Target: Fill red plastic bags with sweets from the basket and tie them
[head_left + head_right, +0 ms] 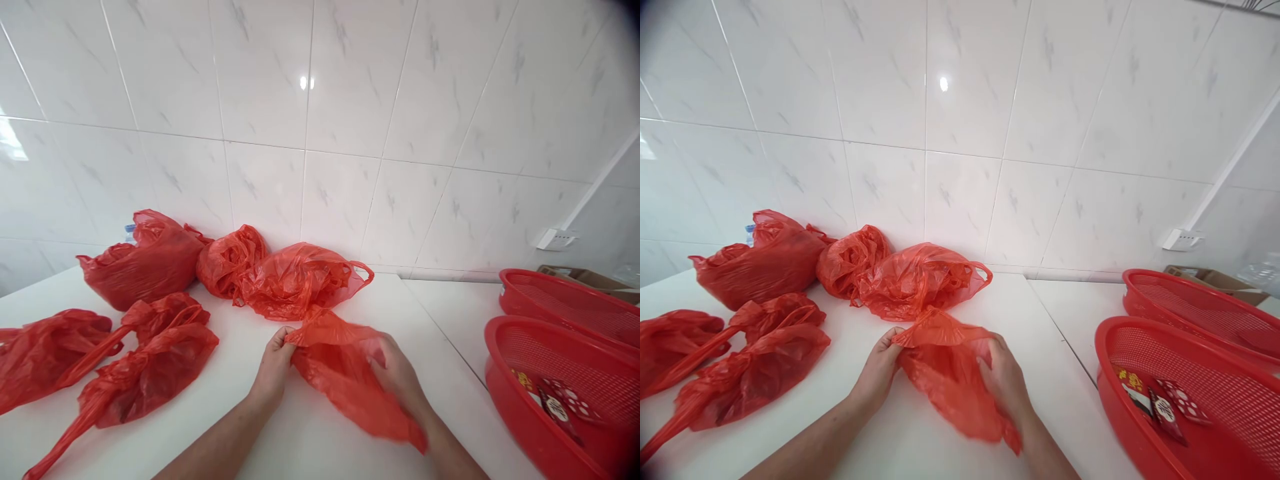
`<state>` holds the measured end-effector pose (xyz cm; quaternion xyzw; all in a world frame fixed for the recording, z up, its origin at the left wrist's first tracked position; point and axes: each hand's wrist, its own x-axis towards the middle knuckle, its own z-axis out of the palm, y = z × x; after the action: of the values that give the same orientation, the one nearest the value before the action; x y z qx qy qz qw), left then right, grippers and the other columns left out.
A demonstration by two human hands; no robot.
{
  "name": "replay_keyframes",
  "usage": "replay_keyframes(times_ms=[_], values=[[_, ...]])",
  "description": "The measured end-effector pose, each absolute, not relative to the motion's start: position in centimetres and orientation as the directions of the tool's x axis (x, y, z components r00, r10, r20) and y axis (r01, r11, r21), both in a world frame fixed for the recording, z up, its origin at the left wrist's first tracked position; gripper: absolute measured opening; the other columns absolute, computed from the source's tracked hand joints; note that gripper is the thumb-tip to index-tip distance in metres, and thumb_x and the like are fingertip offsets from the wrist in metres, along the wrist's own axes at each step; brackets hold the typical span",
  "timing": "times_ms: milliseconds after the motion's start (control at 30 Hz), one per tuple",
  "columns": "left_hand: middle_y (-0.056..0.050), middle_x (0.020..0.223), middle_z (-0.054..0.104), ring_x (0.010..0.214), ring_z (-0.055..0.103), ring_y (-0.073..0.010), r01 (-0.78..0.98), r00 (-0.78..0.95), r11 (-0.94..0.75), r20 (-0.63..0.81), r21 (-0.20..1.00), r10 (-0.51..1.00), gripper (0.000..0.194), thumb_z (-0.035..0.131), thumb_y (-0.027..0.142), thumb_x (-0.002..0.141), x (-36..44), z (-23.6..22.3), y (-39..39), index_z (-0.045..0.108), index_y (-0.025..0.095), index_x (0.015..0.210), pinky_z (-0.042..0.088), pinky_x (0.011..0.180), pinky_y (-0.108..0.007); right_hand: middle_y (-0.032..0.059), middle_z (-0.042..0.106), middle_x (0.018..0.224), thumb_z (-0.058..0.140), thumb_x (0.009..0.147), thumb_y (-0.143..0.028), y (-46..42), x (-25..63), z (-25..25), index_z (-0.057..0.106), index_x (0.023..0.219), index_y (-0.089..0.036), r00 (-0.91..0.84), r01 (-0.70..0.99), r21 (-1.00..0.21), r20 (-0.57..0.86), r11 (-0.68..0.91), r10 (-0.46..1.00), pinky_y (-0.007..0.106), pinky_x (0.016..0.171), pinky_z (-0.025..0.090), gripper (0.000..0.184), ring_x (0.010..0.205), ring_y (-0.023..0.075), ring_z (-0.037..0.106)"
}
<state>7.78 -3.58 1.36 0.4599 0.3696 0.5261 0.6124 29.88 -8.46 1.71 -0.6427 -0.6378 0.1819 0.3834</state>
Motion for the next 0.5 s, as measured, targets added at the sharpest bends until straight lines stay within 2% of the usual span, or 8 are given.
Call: replay_keyframes(times_ms=[133,267,400,500], values=[[0.004,0.067,0.058,0.059,0.050,-0.0095,-0.280,0.107,-0.006,0.038,0.960,0.994,0.019,0.058,0.033,0.077,7.1,1.2,-4.0,0.046,0.019,0.074,0.039,0.056,-0.018,0.0005,0.041,0.131,0.040,0.078,-0.021,-8.3,31.4,2.0,0.053,0.111,-0.028,0.229,0.770,-0.639,0.270,-0.004,0.935,0.025,0.077,0.047,0.036,0.104,0.0158,0.054],[0.003,0.070,0.060,0.061,0.053,-0.0101,-0.274,0.077,-0.041,0.064,0.961,0.995,0.015,0.056,0.031,0.077,6.7,1.4,-4.6,0.047,0.019,0.075,0.041,0.058,-0.019,0.0024,0.030,0.140,0.039,0.078,-0.021,-8.2,33.3,1.9,0.056,0.110,-0.027,0.302,0.876,-0.468,0.338,-0.118,0.891,0.029,0.079,0.047,0.037,0.114,0.0203,0.048],[0.005,0.067,0.058,0.059,0.053,-0.0096,-0.262,0.059,-0.013,0.029,0.965,0.998,0.013,0.056,0.029,0.076,5.9,1.2,-5.0,0.047,0.020,0.075,0.041,0.056,-0.019,0.0077,0.037,0.135,0.040,0.081,-0.025,-7.9,35.0,2.1,0.061,0.107,-0.026,0.358,0.910,-0.348,0.383,-0.226,0.852,0.036,0.081,0.046,0.034,0.114,0.0256,0.047],[0.005,0.066,0.057,0.056,0.053,-0.0094,-0.264,0.086,0.028,-0.006,0.964,0.996,0.015,0.060,0.027,0.072,5.9,0.8,-5.0,0.047,0.020,0.074,0.040,0.054,-0.019,0.0106,0.045,0.127,0.042,0.083,-0.030,-8.2,34.2,2.7,0.065,0.098,-0.024,0.331,0.937,-0.276,0.516,-0.213,0.790,0.043,0.084,0.043,0.029,0.113,0.0299,0.046]])
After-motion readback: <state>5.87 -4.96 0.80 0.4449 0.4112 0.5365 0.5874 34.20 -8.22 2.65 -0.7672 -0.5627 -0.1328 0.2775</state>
